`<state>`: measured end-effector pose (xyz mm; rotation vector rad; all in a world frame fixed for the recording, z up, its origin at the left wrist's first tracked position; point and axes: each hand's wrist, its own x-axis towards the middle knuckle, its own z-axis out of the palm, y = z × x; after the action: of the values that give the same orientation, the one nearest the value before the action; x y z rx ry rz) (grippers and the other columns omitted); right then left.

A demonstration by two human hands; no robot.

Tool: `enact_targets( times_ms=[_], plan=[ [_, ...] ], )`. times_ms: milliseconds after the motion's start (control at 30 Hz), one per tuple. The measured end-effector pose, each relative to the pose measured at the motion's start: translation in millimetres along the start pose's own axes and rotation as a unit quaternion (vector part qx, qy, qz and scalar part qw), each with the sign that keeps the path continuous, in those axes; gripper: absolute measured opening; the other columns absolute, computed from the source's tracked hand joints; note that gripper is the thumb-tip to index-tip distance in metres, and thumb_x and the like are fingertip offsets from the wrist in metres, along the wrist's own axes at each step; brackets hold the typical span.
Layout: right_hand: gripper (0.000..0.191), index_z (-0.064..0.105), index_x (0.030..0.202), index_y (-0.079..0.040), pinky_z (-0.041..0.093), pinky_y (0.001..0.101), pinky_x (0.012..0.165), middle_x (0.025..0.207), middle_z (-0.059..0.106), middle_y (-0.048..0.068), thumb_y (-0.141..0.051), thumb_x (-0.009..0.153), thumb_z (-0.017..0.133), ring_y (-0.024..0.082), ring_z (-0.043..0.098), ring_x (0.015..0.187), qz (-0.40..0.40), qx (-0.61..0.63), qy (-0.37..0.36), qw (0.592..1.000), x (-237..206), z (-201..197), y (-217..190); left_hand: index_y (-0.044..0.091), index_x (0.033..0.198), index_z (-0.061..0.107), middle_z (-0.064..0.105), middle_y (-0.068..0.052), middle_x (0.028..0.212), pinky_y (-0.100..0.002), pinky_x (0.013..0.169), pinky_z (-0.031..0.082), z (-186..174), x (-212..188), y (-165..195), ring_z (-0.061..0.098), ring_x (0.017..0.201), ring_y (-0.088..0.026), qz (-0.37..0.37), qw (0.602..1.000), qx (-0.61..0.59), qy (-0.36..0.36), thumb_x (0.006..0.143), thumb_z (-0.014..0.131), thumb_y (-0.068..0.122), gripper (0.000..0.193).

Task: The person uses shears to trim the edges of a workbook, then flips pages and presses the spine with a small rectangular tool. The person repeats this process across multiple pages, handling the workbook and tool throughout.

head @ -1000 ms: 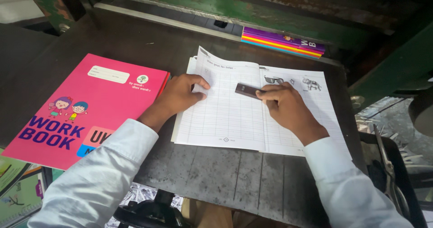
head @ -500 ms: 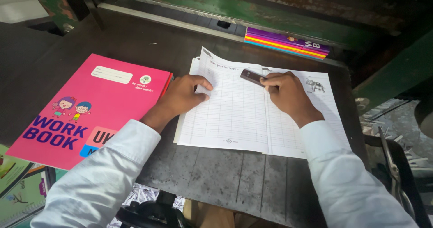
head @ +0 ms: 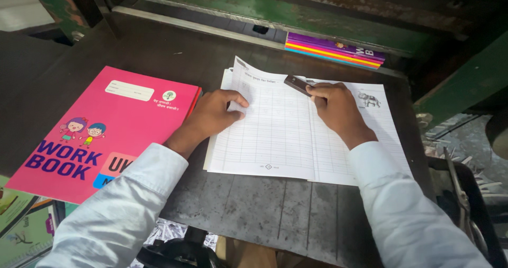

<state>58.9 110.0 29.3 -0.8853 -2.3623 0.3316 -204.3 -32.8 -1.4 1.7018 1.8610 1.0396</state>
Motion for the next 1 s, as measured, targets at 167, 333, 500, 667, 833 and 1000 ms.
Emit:
enact_targets(
  times_ms=[167,333,500,667,833,1000],
  plan=[
    [0.026,0.077,0.116,-0.007,0.054,0.0402,0.091,0.109,0.077,0.01,-0.002,0.093,0.066,0.032,0.067,0.097,-0.016,-0.011,0.014,1.0,-16.6,-0.7,11.3,0.014,0.105,0.078,0.076,-0.008,0.084,-0.034,0.065,0.054,0.8,0.0,-0.7,0.068,0.068,-0.019,-0.017,1.0,0.002,-0.008,0.079,0.08,0.014,0.026],
    [0.027,0.076,0.116,-0.006,0.053,0.0413,0.094,0.113,0.074,0.014,-0.005,0.09,0.07,0.034,0.069,0.1,-0.025,-0.02,0.027,0.999,-38.9,-15.9,29.9,0.014,0.105,0.078,0.075,-0.009,0.082,-0.034,0.064,0.053,0.0,-0.4,-1.4,0.067,0.067,-0.018,-0.016,1.0,0.01,-0.008,0.08,0.079,0.014,0.025],
    [0.026,0.078,0.115,-0.009,0.054,0.0419,0.095,0.111,0.075,0.016,-0.009,0.089,0.073,0.035,0.069,0.104,0.007,-0.079,0.063,0.995,-62.8,-30.2,55.2,0.014,0.103,0.079,0.074,-0.008,0.079,-0.034,0.062,0.052,0.3,-0.5,-2.0,0.064,0.064,-0.017,0.01,1.0,0.002,0.001,0.079,0.079,0.014,0.024],
    [0.027,0.078,0.118,-0.011,0.055,0.0413,0.095,0.113,0.075,0.017,-0.012,0.091,0.073,0.035,0.071,0.103,0.094,-0.093,0.086,0.988,-77.7,-50.2,82.8,0.014,0.104,0.08,0.071,-0.009,0.074,-0.034,0.06,0.05,-1.8,-1.2,-1.2,0.062,0.061,-0.017,-0.007,1.0,0.016,-0.005,0.08,0.079,0.015,0.024],
    [0.029,0.078,0.122,-0.011,0.054,0.0437,0.095,0.113,0.074,0.021,-0.015,0.094,0.073,0.038,0.071,0.102,0.206,-0.154,0.121,0.959,-92.4,-69.5,101.6,0.013,0.103,0.079,0.073,-0.008,0.077,-0.034,0.061,0.051,-2.5,-1.9,-0.8,0.063,0.062,-0.017,0.014,1.0,0.017,-0.003,0.08,0.079,0.014,0.023],
    [0.031,0.08,0.119,-0.014,0.053,0.0466,0.095,0.111,0.074,0.022,-0.019,0.089,0.076,0.041,0.07,0.102,0.257,-0.199,0.106,0.94,-98.4,-75.6,110.5,0.014,0.104,0.08,0.073,-0.008,0.078,-0.034,0.062,0.051,-2.3,-0.8,-1.8,0.063,0.063,-0.017,0.0,1.0,0.03,-0.008,0.08,0.079,0.015,0.024]
  ],
)
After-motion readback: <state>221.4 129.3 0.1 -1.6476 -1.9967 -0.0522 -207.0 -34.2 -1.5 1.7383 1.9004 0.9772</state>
